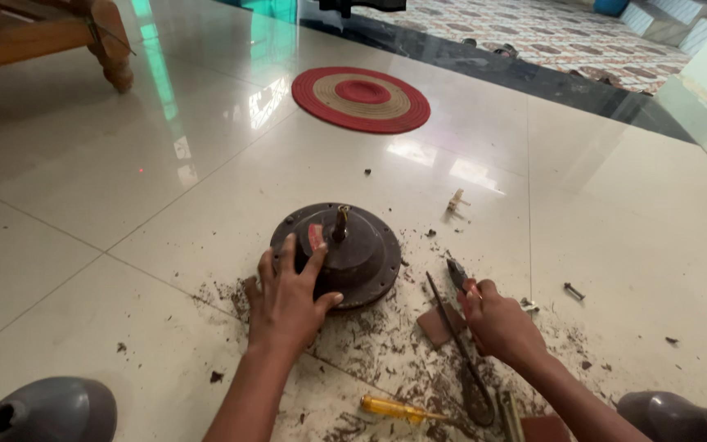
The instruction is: The person uses pliers to remove a metal ring from a dark circular fan base, then uses a screwdriver to adjust a small white plastic component. The person continues to manipulate the plastic piece with the screwdriver and hands.
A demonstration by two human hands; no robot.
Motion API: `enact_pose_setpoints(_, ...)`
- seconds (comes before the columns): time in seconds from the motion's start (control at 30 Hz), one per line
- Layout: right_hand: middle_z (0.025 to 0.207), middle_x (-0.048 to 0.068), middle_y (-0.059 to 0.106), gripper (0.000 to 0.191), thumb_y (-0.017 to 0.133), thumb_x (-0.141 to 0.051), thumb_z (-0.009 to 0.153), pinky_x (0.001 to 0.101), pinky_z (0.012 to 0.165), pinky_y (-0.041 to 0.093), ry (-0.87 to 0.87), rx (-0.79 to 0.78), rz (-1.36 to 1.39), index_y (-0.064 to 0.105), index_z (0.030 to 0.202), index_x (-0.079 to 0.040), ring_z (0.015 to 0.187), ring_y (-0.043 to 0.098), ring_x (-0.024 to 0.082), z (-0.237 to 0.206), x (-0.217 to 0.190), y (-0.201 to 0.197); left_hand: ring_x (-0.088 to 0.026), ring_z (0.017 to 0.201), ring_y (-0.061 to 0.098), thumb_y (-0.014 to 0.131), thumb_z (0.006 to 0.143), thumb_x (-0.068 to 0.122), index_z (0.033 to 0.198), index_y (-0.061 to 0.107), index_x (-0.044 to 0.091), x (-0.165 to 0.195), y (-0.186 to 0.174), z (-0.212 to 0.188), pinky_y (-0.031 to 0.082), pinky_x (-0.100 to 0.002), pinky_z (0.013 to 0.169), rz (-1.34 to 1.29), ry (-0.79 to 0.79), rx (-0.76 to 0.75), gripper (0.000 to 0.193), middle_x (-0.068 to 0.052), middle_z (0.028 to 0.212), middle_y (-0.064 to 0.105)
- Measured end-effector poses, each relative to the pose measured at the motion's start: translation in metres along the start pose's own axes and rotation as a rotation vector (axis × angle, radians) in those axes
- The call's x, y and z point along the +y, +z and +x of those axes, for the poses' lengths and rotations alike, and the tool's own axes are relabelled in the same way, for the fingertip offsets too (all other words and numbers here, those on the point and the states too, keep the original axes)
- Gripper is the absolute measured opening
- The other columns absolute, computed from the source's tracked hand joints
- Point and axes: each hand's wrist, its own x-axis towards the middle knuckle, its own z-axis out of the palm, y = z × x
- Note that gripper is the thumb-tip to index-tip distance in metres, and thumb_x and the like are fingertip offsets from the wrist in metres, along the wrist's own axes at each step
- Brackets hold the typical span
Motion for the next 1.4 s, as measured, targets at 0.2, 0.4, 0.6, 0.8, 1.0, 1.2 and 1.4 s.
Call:
enact_pose_setpoints(0.2, 0.093, 0.016, 0.078, 0.046, 0.034, -0.037, 0.107, 0.0411, 0.071, 0.059, -0.031, 0.017, -0.146, 0.058, 0.128, -0.004, 0.074, 0.076, 0.025, 0.011, 0.009, -0.016, -0.033, 0.141, 0.039, 0.068, 0.083, 0.069, 0.161, 0.026, 0.016, -0.009, 0.013, -0.015, 0.048, -0.044, 0.112, -0.163, -0.266, 0.031, 0.104, -0.017, 0.155, 0.032)
enact_pose_setpoints(0.4, 0.122, 0.019, 0.066, 0.040, 0.040, -0.035, 0.109, 0.0463, 0.089, 0.060, -0.072, 0.000, -0.307, 0.060, 0.130, -0.007, 0.106, 0.067, 0.034, -0.007, 0.003, -0.007, -0.033, 0.106, 0.072, 0.074, 0.085, 0.066, 0.134, 0.055, 0.000, -0.016, 0.039, -0.002, 0.062, -0.042, 0.087, -0.542, -0.513, -0.169, 0.084, -0.020, 0.119, 0.069)
enact_pose_setpoints(0.6, 0.152, 0.016, 0.049, 0.078, 0.074, 0.000, 0.077, 0.0692, 0.113, 0.021, -0.987, -0.037, -0.189, 0.051, 0.151, -0.010, 0.133, 0.048, 0.041, -0.033, 0.001, 0.021, -0.031, 0.097, 0.075, 0.079, 0.081, 0.051, 0.121, 0.065, 0.000, -0.019, 0.061, 0.015, 0.062, -0.045, 0.089, -0.985, -0.619, -0.129, 0.066, -0.015, 0.106, 0.071)
enact_pose_setpoints(0.8, 0.152, -0.005, 0.042, 0.073, 0.052, 0.016, 0.085, 0.0461, 0.116, 0.036, -0.449, -0.277, -0.444, 0.047, 0.145, -0.026, 0.138, 0.044, 0.021, -0.042, -0.018, 0.004, -0.031, 0.090, 0.077, 0.078, 0.085, 0.033, 0.123, 0.050, -0.003, -0.007, 0.055, 0.004, 0.069, -0.040, 0.080, -1.572, -0.688, -0.161, 0.060, -0.020, 0.102, 0.069)
enact_pose_setpoints(1.0, 0.139, 0.004, 0.049, 0.067, 0.059, 0.013, 0.081, 0.0436, 0.106, 0.038, -0.630, -0.097, -0.427, 0.048, 0.140, -0.016, 0.125, 0.048, 0.027, -0.046, -0.027, -0.002, -0.028, 0.099, 0.072, 0.076, 0.089, 0.034, 0.123, 0.047, 0.000, 0.005, 0.051, -0.001, 0.069, -0.038, 0.085, -1.461, -0.653, -0.227, 0.056, -0.021, 0.118, 0.059)
enact_pose_setpoints(1.2, 0.133, 0.011, 0.050, 0.049, 0.067, -0.008, 0.091, 0.0421, 0.102, 0.046, -0.593, -0.071, -0.426, 0.050, 0.137, -0.015, 0.115, 0.051, 0.027, -0.035, -0.023, 0.009, -0.032, 0.112, 0.071, 0.076, 0.086, 0.036, 0.137, 0.049, 0.002, 0.006, 0.060, 0.003, 0.058, -0.045, 0.100, -1.372, -0.712, -0.153, 0.067, -0.019, 0.127, 0.062)
enact_pose_setpoints(1.4, 0.121, 0.010, 0.057, 0.023, 0.068, -0.026, 0.097, 0.0343, 0.092, 0.057, -0.568, -0.072, -0.546, 0.062, 0.113, -0.012, 0.110, 0.053, 0.022, -0.019, -0.017, -0.001, -0.033, 0.118, 0.063, 0.074, 0.089, 0.039, 0.140, 0.049, 0.004, -0.011, 0.048, 0.011, 0.055, -0.046, 0.099, -1.160, -0.692, 0.070, 0.066, -0.018, 0.134, 0.057)
